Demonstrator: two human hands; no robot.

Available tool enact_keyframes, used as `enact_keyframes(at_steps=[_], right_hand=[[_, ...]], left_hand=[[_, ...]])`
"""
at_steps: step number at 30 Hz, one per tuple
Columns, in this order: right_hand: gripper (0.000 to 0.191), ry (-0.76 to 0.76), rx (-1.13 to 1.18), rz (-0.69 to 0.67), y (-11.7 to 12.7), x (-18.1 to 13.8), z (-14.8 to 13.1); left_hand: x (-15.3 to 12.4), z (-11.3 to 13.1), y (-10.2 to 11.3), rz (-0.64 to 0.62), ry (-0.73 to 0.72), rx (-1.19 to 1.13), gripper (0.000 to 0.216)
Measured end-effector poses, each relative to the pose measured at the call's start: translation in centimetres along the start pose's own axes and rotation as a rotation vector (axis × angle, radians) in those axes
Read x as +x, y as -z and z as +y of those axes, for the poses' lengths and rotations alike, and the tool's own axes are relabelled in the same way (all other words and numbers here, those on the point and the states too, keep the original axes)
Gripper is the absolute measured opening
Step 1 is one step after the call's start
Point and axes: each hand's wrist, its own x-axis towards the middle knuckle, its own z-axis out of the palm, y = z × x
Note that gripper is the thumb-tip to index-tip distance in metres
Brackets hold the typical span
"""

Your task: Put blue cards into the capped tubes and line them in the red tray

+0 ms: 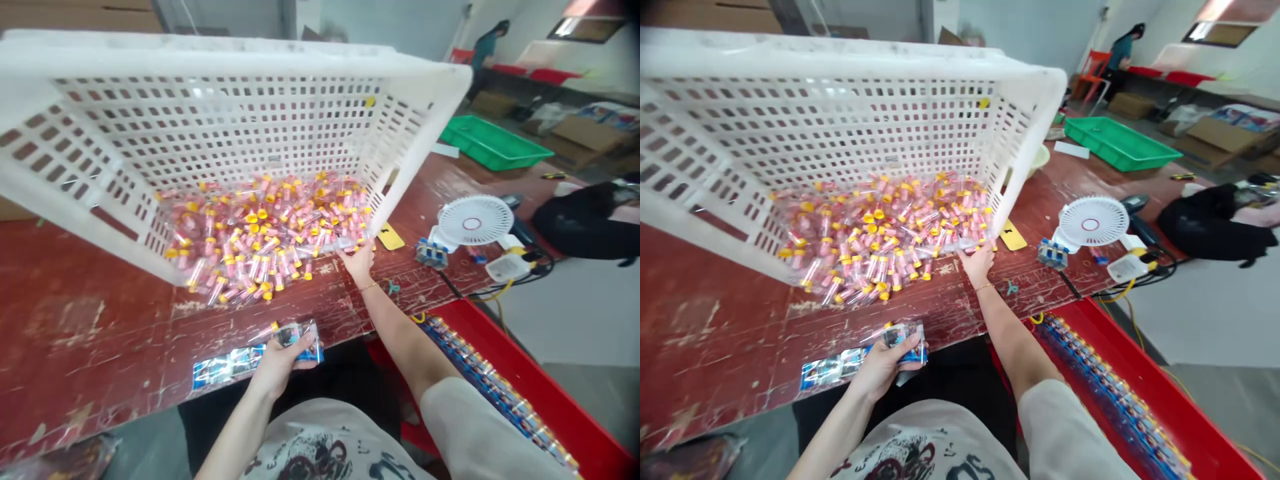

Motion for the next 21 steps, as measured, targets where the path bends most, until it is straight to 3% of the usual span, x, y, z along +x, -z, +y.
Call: enact_keyframes(at_steps=[3, 7, 9, 12, 15, 18, 21], right_hand=[[0.071, -0.088, 0.034, 0.056, -0.9, -0.9, -0.4], [0.074, -0.090, 0.158, 0.014, 0.8, -3.4, -1.5], [0.074, -0.062, 0.343, -0.122, 2.5, -5.2, -2.4], [0.062, -0.085, 0.737, -0.510, 5.1, -8.4, -3.8], [0.052, -0.143, 0.886, -0.768, 7.1, -10.7, -5.3], [0.039, -0.039, 0.831, -0.715, 8.3, -11.6, -6.6], [0.018, 0.242, 0.627, -0.523, 9.0, -11.9, -7.3]], left_hand=[[0.4, 0.0, 0.2, 0.043, -0.018, -0.007, 0.045], [0.4, 1.0, 0.3, 0.039, -0.057, 0.009, 0.038], [0.2, 1.5, 0.3, 0.036, -0.084, 0.019, 0.034], [0.0, 2.1, 0.1, 0.026, -0.126, 0.051, 0.030], [-0.1, 2.2, -0.1, 0.011, -0.162, 0.090, 0.026], [-0.1, 2.2, -0.1, -0.003, -0.190, 0.127, 0.025], [-0.1, 2.1, 0.1, 0.015, -0.238, 0.185, 0.026]])
